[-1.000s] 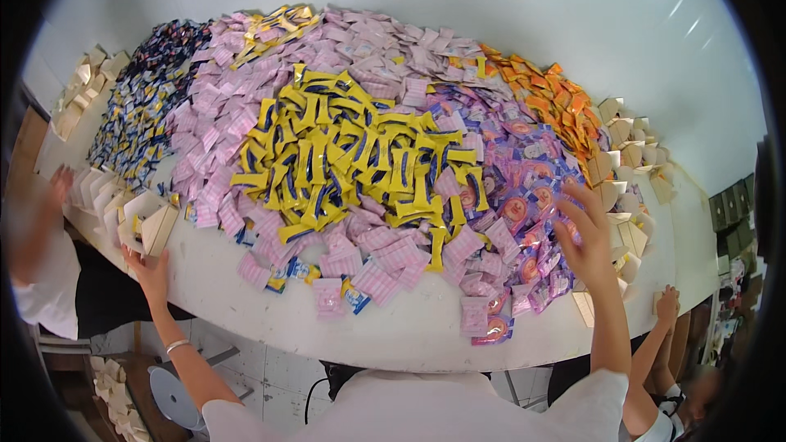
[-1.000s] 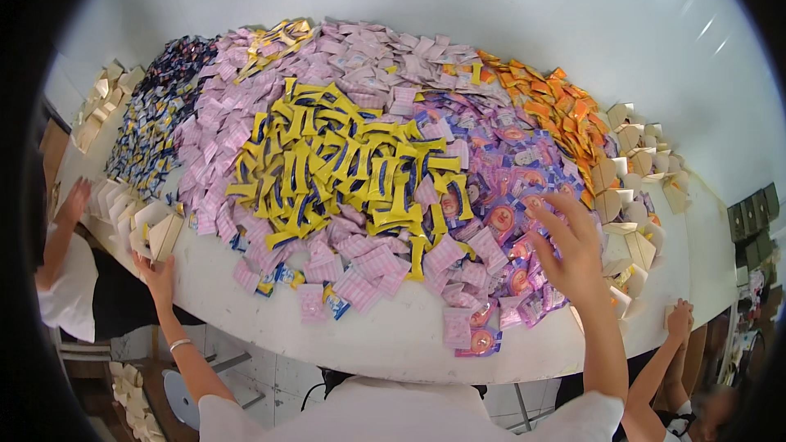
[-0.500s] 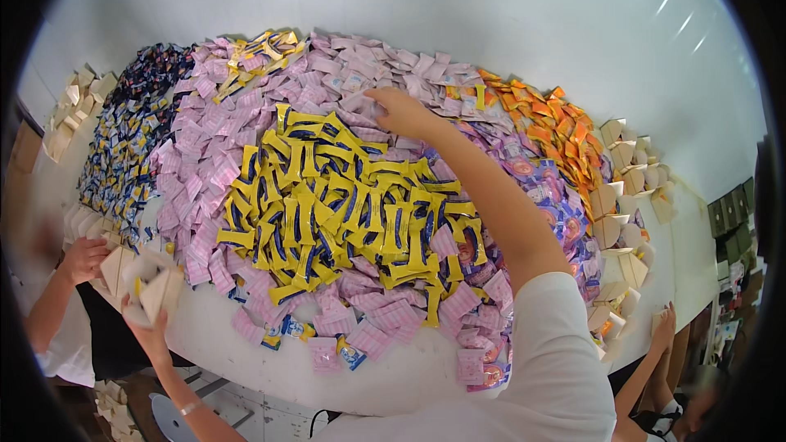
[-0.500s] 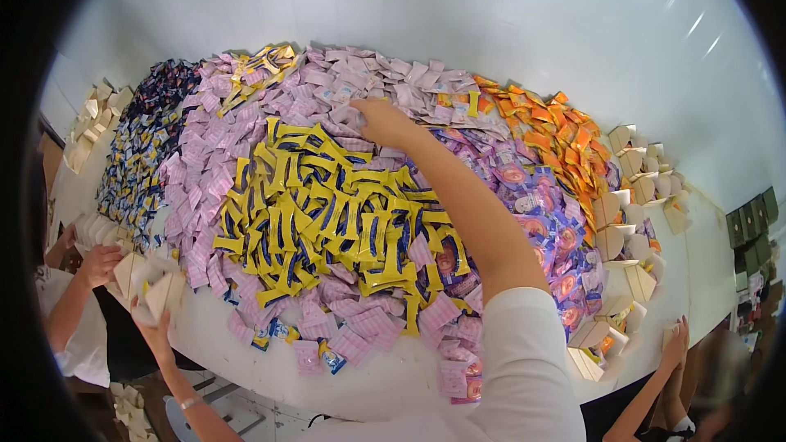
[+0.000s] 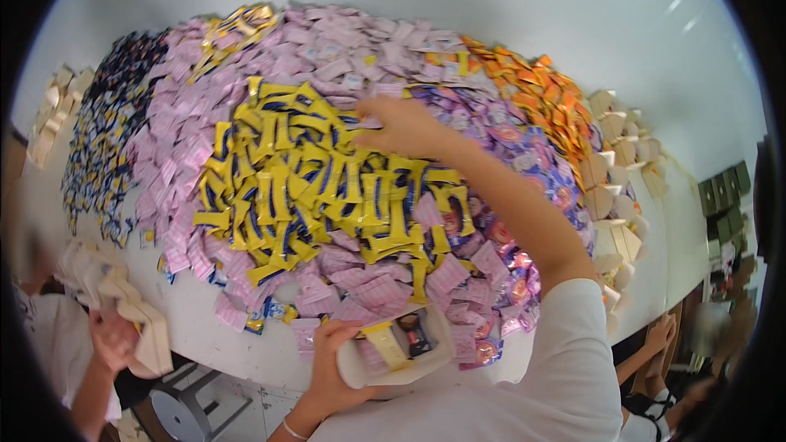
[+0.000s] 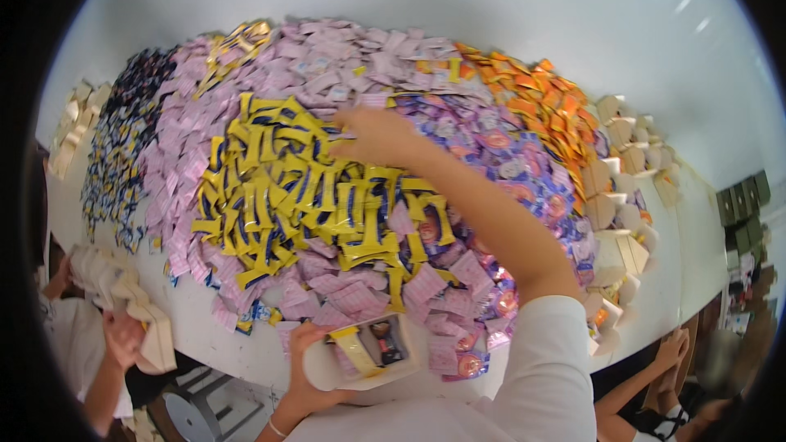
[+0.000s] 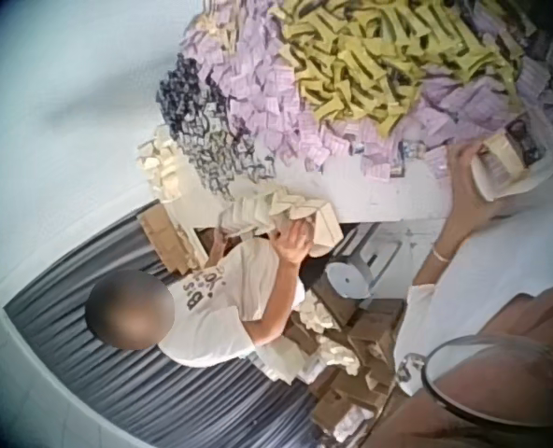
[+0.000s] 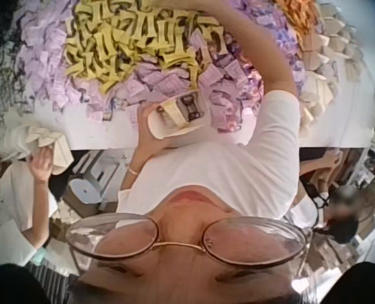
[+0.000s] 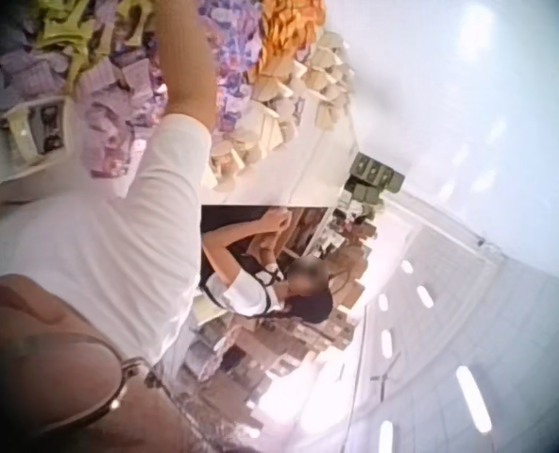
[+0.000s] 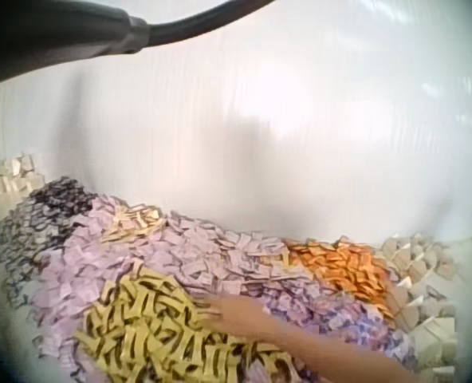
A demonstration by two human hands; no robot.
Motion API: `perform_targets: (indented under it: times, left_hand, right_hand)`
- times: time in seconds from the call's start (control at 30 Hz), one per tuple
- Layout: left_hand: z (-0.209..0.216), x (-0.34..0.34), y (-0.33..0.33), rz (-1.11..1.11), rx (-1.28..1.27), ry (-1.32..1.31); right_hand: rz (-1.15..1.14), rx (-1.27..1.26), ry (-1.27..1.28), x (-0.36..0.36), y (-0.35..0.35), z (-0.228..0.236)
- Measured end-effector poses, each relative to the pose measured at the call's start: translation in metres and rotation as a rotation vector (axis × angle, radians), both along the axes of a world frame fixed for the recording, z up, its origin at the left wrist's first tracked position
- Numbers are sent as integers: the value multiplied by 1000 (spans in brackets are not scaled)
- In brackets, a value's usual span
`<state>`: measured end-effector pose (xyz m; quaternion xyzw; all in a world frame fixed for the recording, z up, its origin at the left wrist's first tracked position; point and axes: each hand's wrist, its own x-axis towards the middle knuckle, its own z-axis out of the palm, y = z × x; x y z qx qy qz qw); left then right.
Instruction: The person repeatedly picks small snack packets from a large pile on a table and places them into a small white tray. The person continues this sorting action throughout the clip, handling packets of various colors and designs.
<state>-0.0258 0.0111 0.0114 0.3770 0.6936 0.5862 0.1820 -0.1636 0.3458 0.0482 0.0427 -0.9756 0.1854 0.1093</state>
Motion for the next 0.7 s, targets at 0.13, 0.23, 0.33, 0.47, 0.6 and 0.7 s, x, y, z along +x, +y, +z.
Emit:
perform_targets:
  times: [0.13,0.23,0.33,0.47,0.6,0.7]
  left_hand:
    - [-12,18,34,-123,-56,202]
    - [-19,23,36,-142,-65,294]
    - [-23,22,34,-136,-102,274]
    - [-27,25,35,-142,-91,273]
    - [-26,26,28,-198,-171,274]
    - [-29,26,26,-177,-160,268]
  right_hand:
    - [-62,41,0,-1,-23,-3]
    - [-26,-413,85,10,-18,16]
    - [-91,-836,75,29,16,36]
    - [-572,-932,62,83,157,51]
    - [-938,-691,-62,120,262,17]
    - [-786,-276,-169,120,284,-9]
